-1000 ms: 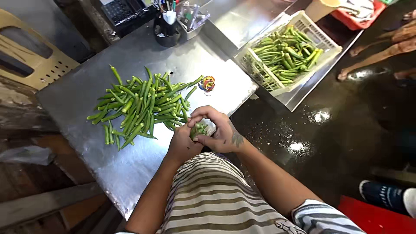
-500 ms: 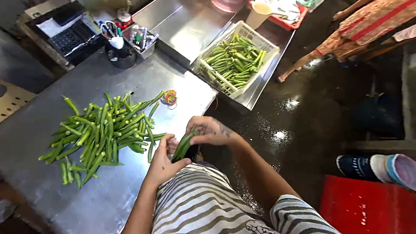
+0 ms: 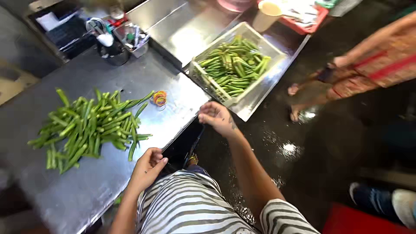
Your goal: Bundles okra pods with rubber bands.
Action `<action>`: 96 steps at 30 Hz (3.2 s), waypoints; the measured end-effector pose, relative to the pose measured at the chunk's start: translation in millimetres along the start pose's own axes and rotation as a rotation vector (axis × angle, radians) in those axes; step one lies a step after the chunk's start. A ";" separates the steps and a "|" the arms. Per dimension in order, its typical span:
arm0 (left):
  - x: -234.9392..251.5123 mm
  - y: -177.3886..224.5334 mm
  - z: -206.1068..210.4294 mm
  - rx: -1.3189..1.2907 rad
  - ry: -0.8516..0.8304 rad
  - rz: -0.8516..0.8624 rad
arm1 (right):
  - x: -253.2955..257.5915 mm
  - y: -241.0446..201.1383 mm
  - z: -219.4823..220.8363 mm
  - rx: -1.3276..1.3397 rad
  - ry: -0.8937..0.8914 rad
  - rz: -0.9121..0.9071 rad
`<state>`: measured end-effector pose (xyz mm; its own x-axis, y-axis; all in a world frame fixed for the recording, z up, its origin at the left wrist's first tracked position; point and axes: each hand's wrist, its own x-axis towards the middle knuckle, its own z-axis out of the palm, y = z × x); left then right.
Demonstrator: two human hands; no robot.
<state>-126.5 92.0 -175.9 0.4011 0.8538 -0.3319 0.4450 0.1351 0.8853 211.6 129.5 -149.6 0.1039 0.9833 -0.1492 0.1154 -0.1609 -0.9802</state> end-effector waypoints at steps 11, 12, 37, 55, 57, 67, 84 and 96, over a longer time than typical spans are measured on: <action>-80.1 -29.5 8.1 -0.028 0.160 -0.214 | -0.3 26.6 159.1 0.029 -0.718 0.110; -84.6 -35.1 6.4 -0.045 0.170 -0.229 | 7.7 20.5 169.1 -0.035 -0.713 0.079; -16.8 -161.2 -216.9 0.588 0.661 -0.223 | 42.5 -27.6 312.0 -0.282 -0.008 -0.148; -76.9 -163.5 -215.2 -1.307 0.358 -0.145 | 8.4 -36.2 397.8 -0.694 -0.400 -0.269; -81.1 -169.6 -221.2 -1.383 0.394 -0.166 | 12.4 -27.4 406.8 -0.850 -0.404 -0.260; -102.3 -160.7 -219.9 -1.225 0.783 -0.287 | 3.0 -19.0 481.3 -1.475 -0.498 -0.057; -92.5 -119.3 -215.0 -1.109 0.831 -0.324 | 64.8 -14.1 375.0 -0.988 -0.269 -0.476; -30.2 -119.4 -243.2 -1.130 0.844 -0.152 | 125.7 -45.4 487.4 -0.942 -0.394 -0.778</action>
<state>-386.5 172.4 -192.3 -0.3623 0.7798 -0.5106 -0.5911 0.2313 0.7727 -262.1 301.6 -187.3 -0.5846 0.7776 0.2314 0.6814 0.6254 -0.3802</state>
